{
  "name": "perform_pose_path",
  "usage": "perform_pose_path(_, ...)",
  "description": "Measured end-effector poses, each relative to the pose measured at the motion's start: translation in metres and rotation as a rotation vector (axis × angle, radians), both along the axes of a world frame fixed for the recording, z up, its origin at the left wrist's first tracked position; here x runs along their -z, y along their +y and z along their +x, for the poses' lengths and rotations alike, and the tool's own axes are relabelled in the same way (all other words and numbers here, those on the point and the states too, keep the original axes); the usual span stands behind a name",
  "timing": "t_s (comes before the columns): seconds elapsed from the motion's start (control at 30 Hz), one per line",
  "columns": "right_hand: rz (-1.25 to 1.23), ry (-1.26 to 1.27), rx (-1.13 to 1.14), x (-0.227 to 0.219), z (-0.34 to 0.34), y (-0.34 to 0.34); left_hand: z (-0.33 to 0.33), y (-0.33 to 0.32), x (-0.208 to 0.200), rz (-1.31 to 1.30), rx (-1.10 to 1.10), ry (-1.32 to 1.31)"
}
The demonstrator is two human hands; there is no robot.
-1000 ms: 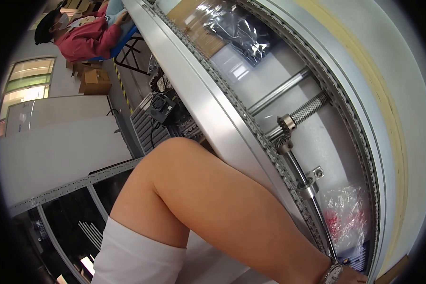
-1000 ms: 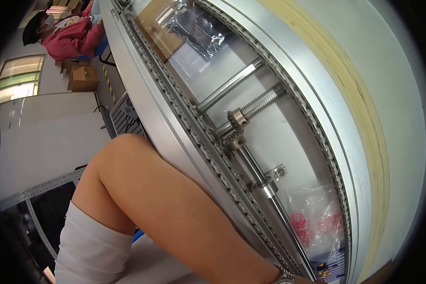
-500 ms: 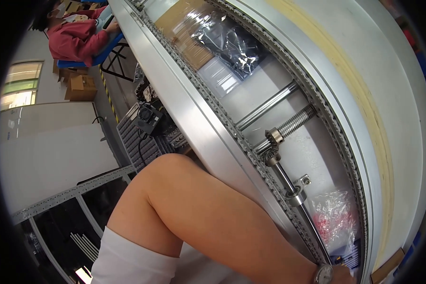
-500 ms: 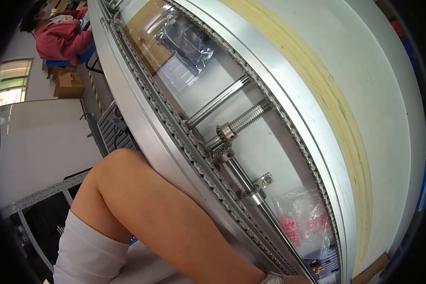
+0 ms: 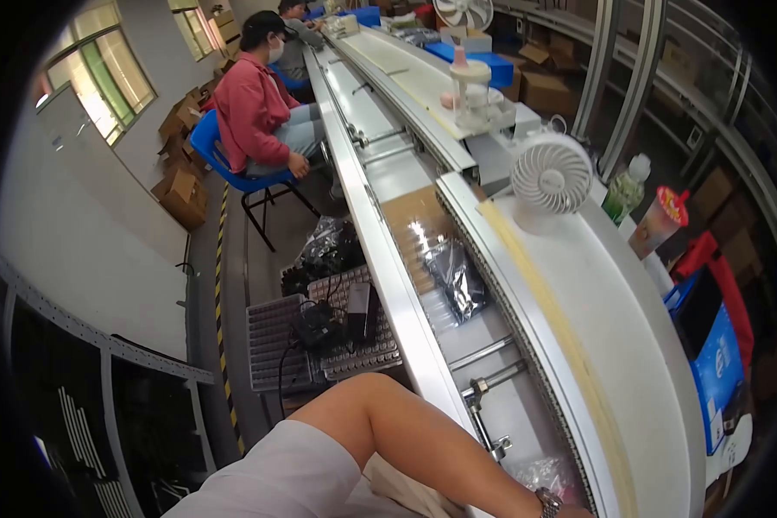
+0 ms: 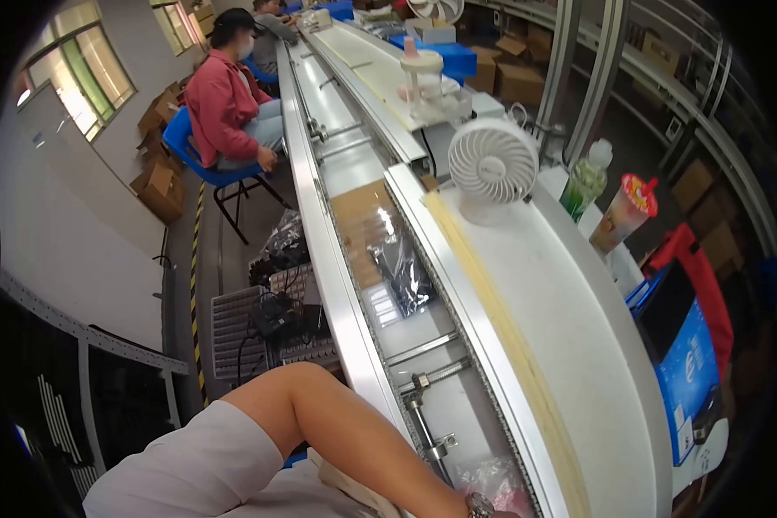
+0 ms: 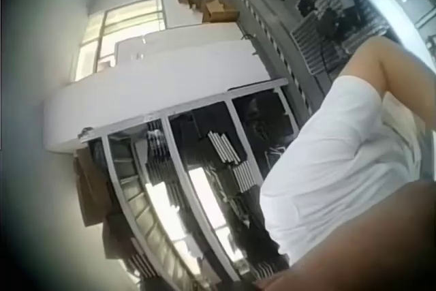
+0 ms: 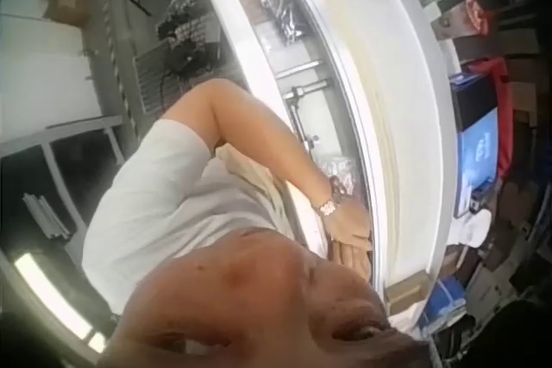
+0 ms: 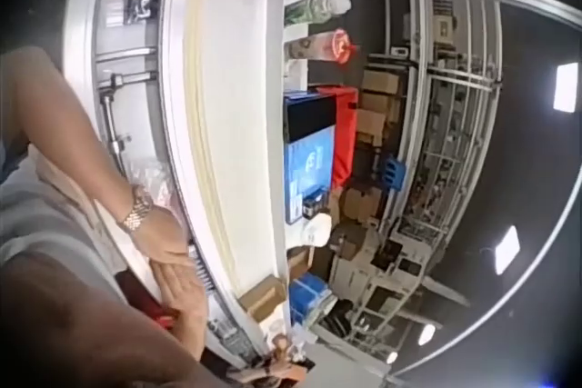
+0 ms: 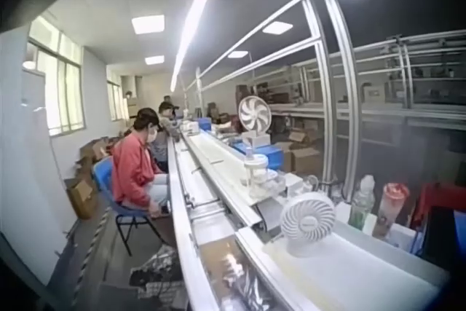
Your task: The person assembles electronic components by hand on a factory production line, connecting cables and power adapters to the components.
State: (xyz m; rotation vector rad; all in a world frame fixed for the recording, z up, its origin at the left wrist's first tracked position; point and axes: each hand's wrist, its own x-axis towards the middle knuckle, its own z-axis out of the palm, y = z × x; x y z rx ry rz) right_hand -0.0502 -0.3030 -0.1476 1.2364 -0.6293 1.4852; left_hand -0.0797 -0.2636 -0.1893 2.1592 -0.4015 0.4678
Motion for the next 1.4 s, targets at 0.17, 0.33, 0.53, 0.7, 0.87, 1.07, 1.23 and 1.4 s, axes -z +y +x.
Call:
perform_pose_path(0.17, 0.212, -1.276, 1.010, -0.034, 0.045, -0.053, -0.005, 0.039, -0.027, 0.071, 0.005, 0.124)
perform_pose_path(0.33, 0.258, -2.285, 1.916, -0.060, 0.060, -0.089, -0.009, 0.048, -0.021, 0.205, 0.095, 0.280)
perform_pose_path(0.53, 0.156, -2.501, 1.900, -0.055, 0.078, -0.090, -0.022, 0.054, -0.028, 0.383, 0.213, 0.385)
perform_pose_path(0.7, 0.097, -2.494, 1.898, -0.059, 0.088, -0.090, -0.021, 0.049, -0.012, 0.453, 0.220, 0.552)
perform_pose_path(0.87, 0.036, -2.597, 1.734, -0.050, 0.084, -0.100, -0.013, 0.040, 0.030, 0.439, 0.352, 0.542)
perform_pose_path(1.07, -0.134, -2.699, 1.448, -0.041, 0.085, -0.102, -0.016, 0.046, 0.011, 0.387, 0.377, 0.607)
perform_pose_path(1.23, -0.206, -2.759, 1.268, -0.038, 0.076, -0.101, -0.019, 0.060, -0.009, 0.453, 0.354, 0.642)
perform_pose_path(1.4, -0.235, -2.859, 1.080, -0.051, 0.073, -0.088, -0.018, 0.062, -0.004, 0.469, 0.305, 0.673)
